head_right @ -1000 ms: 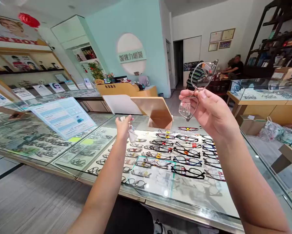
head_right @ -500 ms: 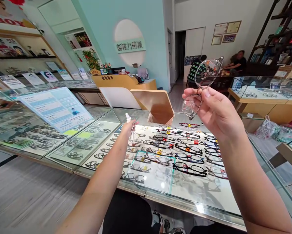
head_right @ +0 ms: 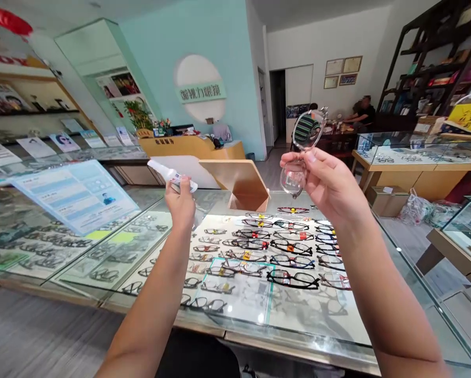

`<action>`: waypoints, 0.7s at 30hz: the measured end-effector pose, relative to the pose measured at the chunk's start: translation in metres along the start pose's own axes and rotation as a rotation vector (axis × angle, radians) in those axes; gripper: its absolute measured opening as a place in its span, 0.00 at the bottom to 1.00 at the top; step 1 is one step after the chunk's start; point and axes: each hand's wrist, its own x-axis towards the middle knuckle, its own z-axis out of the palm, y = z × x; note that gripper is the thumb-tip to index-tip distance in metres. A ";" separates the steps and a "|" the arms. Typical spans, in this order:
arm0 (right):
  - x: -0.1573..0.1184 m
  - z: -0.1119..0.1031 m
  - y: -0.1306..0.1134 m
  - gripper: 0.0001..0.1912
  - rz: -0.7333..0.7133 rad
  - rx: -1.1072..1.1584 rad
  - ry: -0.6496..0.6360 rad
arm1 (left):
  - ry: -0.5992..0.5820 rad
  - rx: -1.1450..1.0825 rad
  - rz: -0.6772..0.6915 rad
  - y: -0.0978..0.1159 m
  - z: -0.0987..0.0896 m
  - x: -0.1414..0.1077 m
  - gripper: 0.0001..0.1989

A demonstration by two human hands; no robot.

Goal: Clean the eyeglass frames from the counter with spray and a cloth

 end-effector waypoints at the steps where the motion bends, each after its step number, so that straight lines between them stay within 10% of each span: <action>1: -0.001 0.000 -0.002 0.07 0.003 0.017 0.000 | -0.051 -0.054 0.091 0.019 0.010 -0.008 0.19; 5: -0.003 -0.001 -0.007 0.09 0.025 0.067 -0.006 | -0.544 -0.357 0.114 0.089 0.056 -0.046 0.22; 9: -0.002 -0.005 -0.008 0.11 0.065 0.098 -0.011 | -0.785 -0.599 -0.054 0.122 0.087 -0.075 0.20; 16: 0.002 -0.001 0.000 0.10 0.151 0.118 -0.044 | -1.018 -0.608 -0.168 0.108 0.095 -0.073 0.15; 21: 0.008 0.008 0.022 0.13 0.234 0.105 -0.062 | -1.121 -0.571 -0.285 0.093 0.093 -0.059 0.37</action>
